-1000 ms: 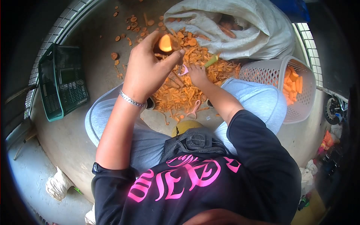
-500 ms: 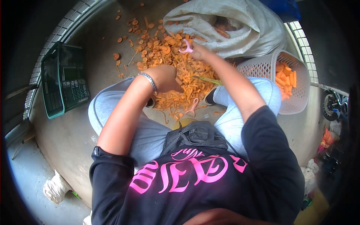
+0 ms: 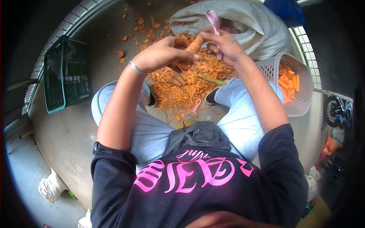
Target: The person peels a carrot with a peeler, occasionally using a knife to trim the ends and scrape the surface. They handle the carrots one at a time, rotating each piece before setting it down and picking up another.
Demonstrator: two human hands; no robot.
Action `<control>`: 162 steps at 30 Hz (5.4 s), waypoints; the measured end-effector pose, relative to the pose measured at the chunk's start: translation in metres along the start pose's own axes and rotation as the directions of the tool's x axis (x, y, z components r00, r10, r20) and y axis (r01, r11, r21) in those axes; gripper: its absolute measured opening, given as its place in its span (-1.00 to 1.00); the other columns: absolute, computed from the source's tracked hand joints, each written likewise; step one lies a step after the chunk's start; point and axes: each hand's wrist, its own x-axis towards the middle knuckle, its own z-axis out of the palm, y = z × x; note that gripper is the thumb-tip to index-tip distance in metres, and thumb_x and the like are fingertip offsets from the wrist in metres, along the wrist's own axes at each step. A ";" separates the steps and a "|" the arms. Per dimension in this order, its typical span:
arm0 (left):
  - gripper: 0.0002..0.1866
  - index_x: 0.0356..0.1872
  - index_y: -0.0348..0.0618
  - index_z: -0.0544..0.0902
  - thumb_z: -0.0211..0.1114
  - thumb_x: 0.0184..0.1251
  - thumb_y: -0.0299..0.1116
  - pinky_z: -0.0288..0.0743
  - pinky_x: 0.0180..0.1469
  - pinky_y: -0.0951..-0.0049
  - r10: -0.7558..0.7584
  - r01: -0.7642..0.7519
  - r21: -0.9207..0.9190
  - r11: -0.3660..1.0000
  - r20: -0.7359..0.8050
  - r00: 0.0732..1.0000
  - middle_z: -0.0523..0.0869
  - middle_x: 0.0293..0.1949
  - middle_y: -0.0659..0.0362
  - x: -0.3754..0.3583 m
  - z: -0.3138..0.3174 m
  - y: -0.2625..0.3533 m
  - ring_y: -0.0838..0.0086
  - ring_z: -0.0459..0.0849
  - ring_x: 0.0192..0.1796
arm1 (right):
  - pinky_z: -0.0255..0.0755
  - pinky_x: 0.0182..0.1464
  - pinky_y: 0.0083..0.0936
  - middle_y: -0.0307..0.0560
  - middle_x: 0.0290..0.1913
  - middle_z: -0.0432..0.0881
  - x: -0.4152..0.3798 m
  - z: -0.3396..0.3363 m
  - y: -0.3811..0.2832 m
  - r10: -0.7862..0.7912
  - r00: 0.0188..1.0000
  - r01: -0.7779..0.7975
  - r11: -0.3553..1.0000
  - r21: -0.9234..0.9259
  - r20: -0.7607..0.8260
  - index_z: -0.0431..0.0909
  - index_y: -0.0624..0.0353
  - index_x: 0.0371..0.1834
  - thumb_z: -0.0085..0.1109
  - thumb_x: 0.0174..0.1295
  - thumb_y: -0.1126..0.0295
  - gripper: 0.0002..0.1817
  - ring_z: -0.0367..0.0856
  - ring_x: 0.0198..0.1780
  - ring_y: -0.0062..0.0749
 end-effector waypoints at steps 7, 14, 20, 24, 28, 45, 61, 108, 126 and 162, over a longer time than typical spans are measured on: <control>-0.51 -0.02 -0.24 0.54 -0.04 0.52 0.05 0.42 -0.56 0.65 -0.068 -0.031 -0.681 0.732 -0.117 0.991 0.61 -0.53 0.21 0.010 0.019 0.005 0.59 0.57 -0.58 | 0.16 -0.66 -0.81 -0.33 -0.32 0.60 -0.003 -0.004 -0.029 -0.134 0.978 0.169 0.958 -0.233 0.157 0.54 0.05 0.14 0.28 0.27 0.21 -0.61 0.32 -0.61 -0.84; -0.60 -0.08 -0.17 0.56 0.02 0.51 -0.01 0.47 -0.49 0.61 -0.088 -0.062 -0.719 0.692 -0.170 0.982 0.63 -0.40 0.22 0.020 0.010 -0.009 0.58 0.61 -0.44 | 0.43 -0.23 -0.67 -0.24 -0.23 0.60 -0.021 -0.029 -0.047 -0.387 0.888 0.450 0.843 -0.294 0.249 0.52 0.23 0.12 0.19 0.18 0.39 -0.59 0.52 -0.27 -0.66; -0.58 -0.03 -0.13 0.57 -0.02 0.52 0.01 0.49 -0.57 0.63 -0.133 0.025 -0.685 0.728 -0.105 0.986 0.67 -0.31 0.22 0.026 0.016 -0.013 0.61 0.64 -0.44 | 0.36 -0.25 -0.54 -0.26 -0.39 0.56 -0.026 -0.020 -0.048 -0.566 0.572 0.756 0.083 -0.649 0.594 0.59 0.23 -0.18 0.17 0.11 0.35 -0.75 0.50 -0.31 -0.56; -0.60 0.01 -0.11 0.56 -0.05 0.53 -0.01 0.49 -0.62 0.61 -0.127 0.040 -0.726 0.686 -0.066 0.990 0.67 -0.33 0.21 0.029 0.025 -0.013 0.58 0.62 -0.52 | 0.17 -0.17 -0.43 -0.17 -0.45 0.46 -0.039 -0.009 -0.058 -0.561 0.622 0.700 0.087 -0.708 0.546 0.57 0.16 -0.26 0.08 0.12 0.29 -0.78 0.37 -0.36 -0.37; -0.56 -0.08 -0.32 0.55 -0.13 0.57 -0.11 0.40 -0.64 0.63 -0.115 -0.047 -0.696 0.716 -0.184 0.976 0.64 -0.40 0.13 0.022 0.037 -0.003 0.54 0.54 -0.65 | 0.13 -0.08 -0.38 -0.19 -0.47 0.45 -0.042 0.000 -0.059 -0.509 0.727 0.566 0.064 -0.822 0.461 0.57 0.11 -0.38 0.04 0.28 0.18 -0.74 0.33 -0.33 -0.30; -0.59 0.14 -0.28 0.51 -0.05 0.53 -0.17 0.74 -0.38 0.40 -0.197 0.042 -0.571 0.820 -0.212 0.957 0.68 -0.21 0.14 0.017 0.032 -0.003 0.49 0.73 -0.27 | 0.12 -0.19 -0.37 -0.31 -0.58 0.38 -0.032 0.006 -0.049 -0.627 0.538 0.597 -0.187 -0.780 0.563 0.57 0.01 -0.56 0.14 0.22 -0.09 -0.57 0.33 -0.39 -0.33; -0.53 -0.07 -0.33 0.51 -0.11 0.56 -0.04 0.39 -0.63 0.62 -0.210 0.107 -0.672 0.733 -0.074 0.975 0.59 -0.46 0.18 -0.001 0.040 0.019 0.56 0.53 -0.60 | 0.14 -0.34 -0.25 -0.17 -0.60 0.40 -0.002 -0.041 -0.059 -0.730 0.451 0.544 -0.232 -0.807 0.514 0.42 0.03 -0.69 0.20 0.19 0.01 -0.57 0.29 -0.53 -0.17; -0.56 -0.20 -0.29 0.54 -0.15 0.56 -0.10 0.41 -0.46 0.50 0.033 0.030 -0.717 0.696 0.073 0.997 0.60 -0.51 0.13 0.009 0.032 -0.002 0.46 0.55 -0.54 | 0.10 -0.35 -0.39 -0.25 -0.68 0.36 -0.021 -0.020 -0.060 -0.748 0.407 0.722 -0.087 -0.686 0.524 0.47 0.05 -0.70 0.28 0.16 0.08 -0.60 0.25 -0.55 -0.29; -0.51 -0.20 -0.23 0.47 -0.21 0.56 0.03 0.37 -0.56 0.59 0.283 0.057 -0.810 0.583 0.269 0.921 0.58 -0.55 0.12 0.004 0.019 0.002 0.45 0.53 -0.60 | 0.10 -0.42 -0.34 -0.10 -0.71 0.30 -0.021 -0.043 -0.070 -0.829 0.443 0.619 0.007 -0.785 0.342 0.31 0.16 -0.74 0.28 0.21 0.17 -0.52 0.20 -0.61 -0.20; -0.54 -0.02 -0.23 0.49 -0.21 0.57 -0.04 0.33 -0.64 0.57 -0.040 0.039 -0.705 0.708 0.015 0.999 0.52 -0.61 0.11 -0.002 0.037 0.013 0.49 0.43 -0.67 | 0.10 -0.42 -0.34 -0.11 -0.69 0.33 -0.015 -0.030 -0.065 -0.786 0.443 0.668 -0.032 -0.743 0.431 0.35 0.15 -0.73 0.26 0.22 0.16 -0.54 0.23 -0.60 -0.21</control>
